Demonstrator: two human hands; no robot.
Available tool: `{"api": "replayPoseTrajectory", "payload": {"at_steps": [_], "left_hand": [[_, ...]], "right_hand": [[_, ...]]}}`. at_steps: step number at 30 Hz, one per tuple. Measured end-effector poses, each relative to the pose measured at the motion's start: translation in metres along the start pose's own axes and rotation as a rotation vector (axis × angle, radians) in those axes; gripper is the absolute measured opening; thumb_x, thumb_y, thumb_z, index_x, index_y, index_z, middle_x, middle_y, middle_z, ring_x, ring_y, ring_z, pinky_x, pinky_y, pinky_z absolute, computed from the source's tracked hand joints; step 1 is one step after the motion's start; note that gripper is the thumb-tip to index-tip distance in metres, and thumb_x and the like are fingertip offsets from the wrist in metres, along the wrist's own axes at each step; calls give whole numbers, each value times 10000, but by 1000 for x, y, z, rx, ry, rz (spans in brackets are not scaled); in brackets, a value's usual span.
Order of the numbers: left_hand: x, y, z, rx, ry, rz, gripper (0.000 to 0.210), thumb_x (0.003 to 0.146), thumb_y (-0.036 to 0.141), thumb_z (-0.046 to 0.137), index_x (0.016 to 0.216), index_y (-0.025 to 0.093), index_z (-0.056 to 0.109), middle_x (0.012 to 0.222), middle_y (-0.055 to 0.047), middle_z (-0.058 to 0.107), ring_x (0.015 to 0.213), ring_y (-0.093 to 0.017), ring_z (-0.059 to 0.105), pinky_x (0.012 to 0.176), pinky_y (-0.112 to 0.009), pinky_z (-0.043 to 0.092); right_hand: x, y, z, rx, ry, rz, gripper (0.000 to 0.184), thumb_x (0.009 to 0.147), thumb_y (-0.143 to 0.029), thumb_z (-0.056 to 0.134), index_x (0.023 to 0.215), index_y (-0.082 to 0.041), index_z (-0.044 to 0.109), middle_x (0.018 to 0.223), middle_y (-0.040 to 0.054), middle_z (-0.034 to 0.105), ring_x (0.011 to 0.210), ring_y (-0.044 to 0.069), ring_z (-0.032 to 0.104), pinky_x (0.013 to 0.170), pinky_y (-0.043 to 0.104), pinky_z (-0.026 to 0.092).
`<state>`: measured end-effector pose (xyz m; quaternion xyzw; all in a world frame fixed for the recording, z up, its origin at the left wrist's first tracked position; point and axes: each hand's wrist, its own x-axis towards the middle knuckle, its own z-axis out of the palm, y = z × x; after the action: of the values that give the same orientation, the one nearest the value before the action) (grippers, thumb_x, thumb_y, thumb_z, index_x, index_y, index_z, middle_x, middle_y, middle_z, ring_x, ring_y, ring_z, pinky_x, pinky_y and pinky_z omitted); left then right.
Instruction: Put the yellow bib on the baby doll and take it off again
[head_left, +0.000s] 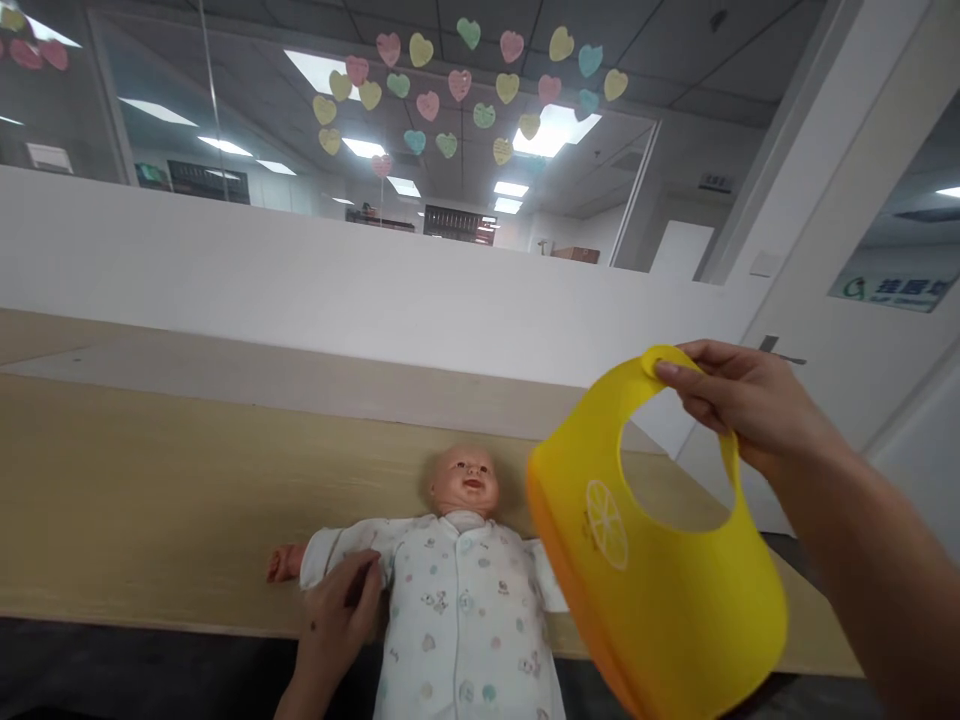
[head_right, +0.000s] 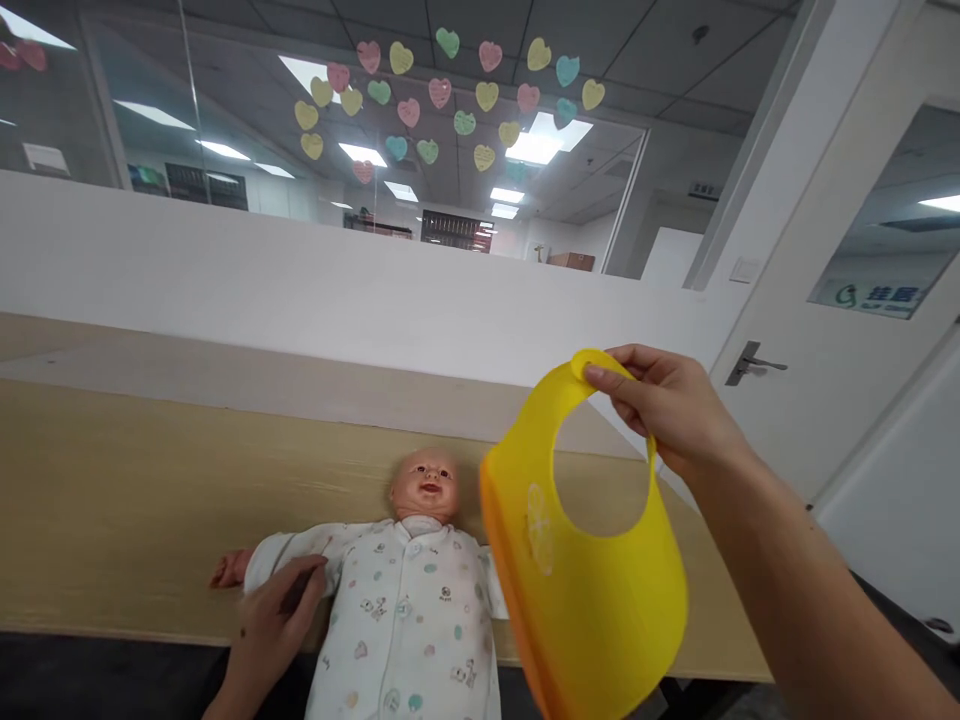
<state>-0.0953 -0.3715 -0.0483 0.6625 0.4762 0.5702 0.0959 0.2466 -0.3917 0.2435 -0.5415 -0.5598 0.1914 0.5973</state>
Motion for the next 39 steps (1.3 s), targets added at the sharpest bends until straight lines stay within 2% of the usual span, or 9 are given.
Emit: {"api": "replayPoseTrajectory", "payload": {"at_steps": [10,14,18,23,25,28,30,34,39], "left_hand": [[2,7,0,120,-102,-13,216,814,351,450,702,224,583,560,26,638,478,-129,590,499,-225,467],[3,9,0,128,-138,10,216,817,346,446,696,228,580,551,32,641,464,-129,591,494,-223,467],[3,8,1,137,-124,20,191,814,333,456,709,230,577,507,51,620,417,-120,576,450,-206,440],[0,6,3,150,-92,39,162,811,308,467,722,232,579,481,68,603,394,-109,568,425,-193,419],[0,4,4,165,-80,57,157,813,307,471,730,231,581,488,69,611,397,-107,572,421,-191,418],[0,3,4,177,-70,79,157,815,318,474,745,231,585,497,69,619,406,-108,580,422,-189,423],[0,3,4,185,-70,85,163,817,323,472,745,234,588,495,69,620,400,-109,578,417,-188,422],[1,3,3,209,-64,79,172,816,337,472,750,237,595,522,59,644,422,-118,600,435,-188,439],[2,3,0,238,-93,58,199,810,372,477,753,237,611,545,51,666,462,-135,629,454,-194,469]], "right_hand": [[52,43,7,-58,160,46,173,641,-242,760,701,-141,633,492,-40,478,397,36,346,362,190,248],[73,70,-7,-43,288,117,163,646,-231,745,719,-148,626,454,-55,454,384,47,341,377,203,270],[78,126,-38,-41,428,244,199,642,-264,735,729,-160,590,460,-49,451,415,67,373,426,235,315],[53,227,-73,-273,692,410,210,690,-256,640,860,-138,601,548,-12,502,492,141,494,514,291,415],[38,264,-87,-377,693,473,235,658,-237,656,866,-131,628,545,30,539,578,213,563,591,342,445],[17,308,-108,-754,539,500,230,726,-285,581,909,-158,638,696,118,635,813,313,628,705,397,461],[5,327,-120,-809,508,532,228,732,-297,570,910,-170,636,817,158,660,899,343,626,725,410,465],[-11,343,-138,-786,488,602,286,736,-316,567,984,-186,620,944,152,672,940,324,628,750,393,480],[-17,340,-152,-733,548,602,399,684,-219,584,1070,-127,627,985,161,669,926,308,622,772,380,468]]}}
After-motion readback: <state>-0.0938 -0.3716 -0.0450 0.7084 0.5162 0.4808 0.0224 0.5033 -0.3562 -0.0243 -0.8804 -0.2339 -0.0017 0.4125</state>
